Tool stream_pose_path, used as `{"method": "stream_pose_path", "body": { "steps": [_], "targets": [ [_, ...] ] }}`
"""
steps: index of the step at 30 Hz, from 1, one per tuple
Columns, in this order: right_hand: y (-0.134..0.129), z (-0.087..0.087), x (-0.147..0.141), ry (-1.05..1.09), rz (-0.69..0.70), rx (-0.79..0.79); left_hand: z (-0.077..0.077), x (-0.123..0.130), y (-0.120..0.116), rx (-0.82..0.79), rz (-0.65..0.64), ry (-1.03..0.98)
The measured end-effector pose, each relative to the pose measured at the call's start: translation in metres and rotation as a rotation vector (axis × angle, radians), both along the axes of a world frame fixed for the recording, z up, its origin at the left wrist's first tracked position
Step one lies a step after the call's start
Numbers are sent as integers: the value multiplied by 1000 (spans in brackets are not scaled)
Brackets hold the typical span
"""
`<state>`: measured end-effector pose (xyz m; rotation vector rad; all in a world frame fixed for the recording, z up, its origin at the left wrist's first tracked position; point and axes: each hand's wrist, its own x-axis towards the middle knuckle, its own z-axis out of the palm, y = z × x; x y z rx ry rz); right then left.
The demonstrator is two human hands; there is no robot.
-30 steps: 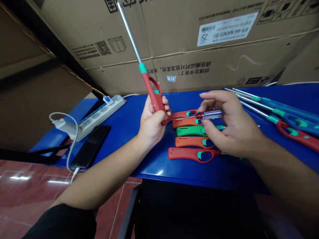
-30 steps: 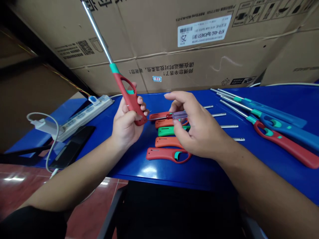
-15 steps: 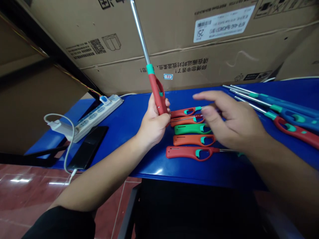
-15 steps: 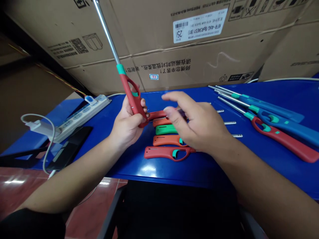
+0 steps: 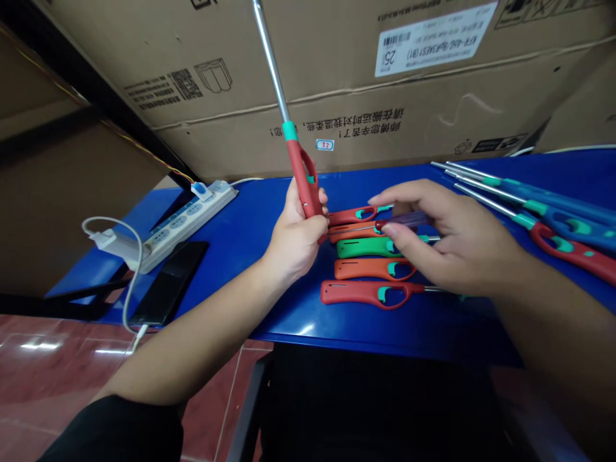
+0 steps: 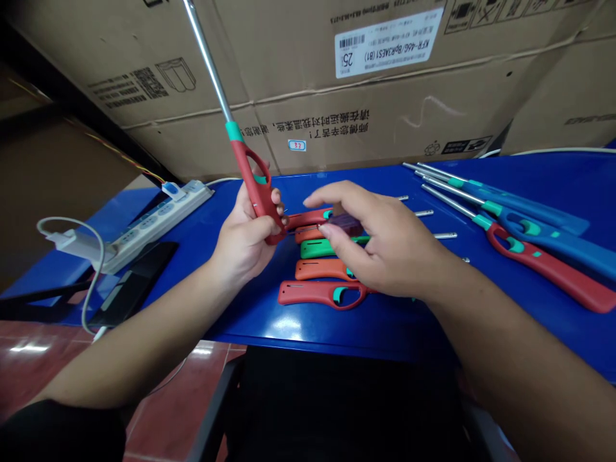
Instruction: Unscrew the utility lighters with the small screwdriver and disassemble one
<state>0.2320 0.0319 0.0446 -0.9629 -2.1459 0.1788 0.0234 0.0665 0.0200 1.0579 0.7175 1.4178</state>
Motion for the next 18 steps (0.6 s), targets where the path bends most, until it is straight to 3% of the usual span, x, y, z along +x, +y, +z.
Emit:
{"method": "stream_pose_path", "body": {
  "steps": [5,9,12,14,18],
  "targets": [
    [7,0,8,-219,-90,80,6,0,-1,-51,2,-80],
    [8,-3,4,-492,-277,-31,9,2,-3,-139,-12,-142],
    [9,-7,-1,-617,-334,-82,8,3,-4,-120,-37,-150],
    [10,-8,-3,-550,-352,-112,6,3,-5,-87,-36,-142],
    [12,-10,-7,-181,-349,-279,5,3,-7,-36,2,-106]
  ]
}}
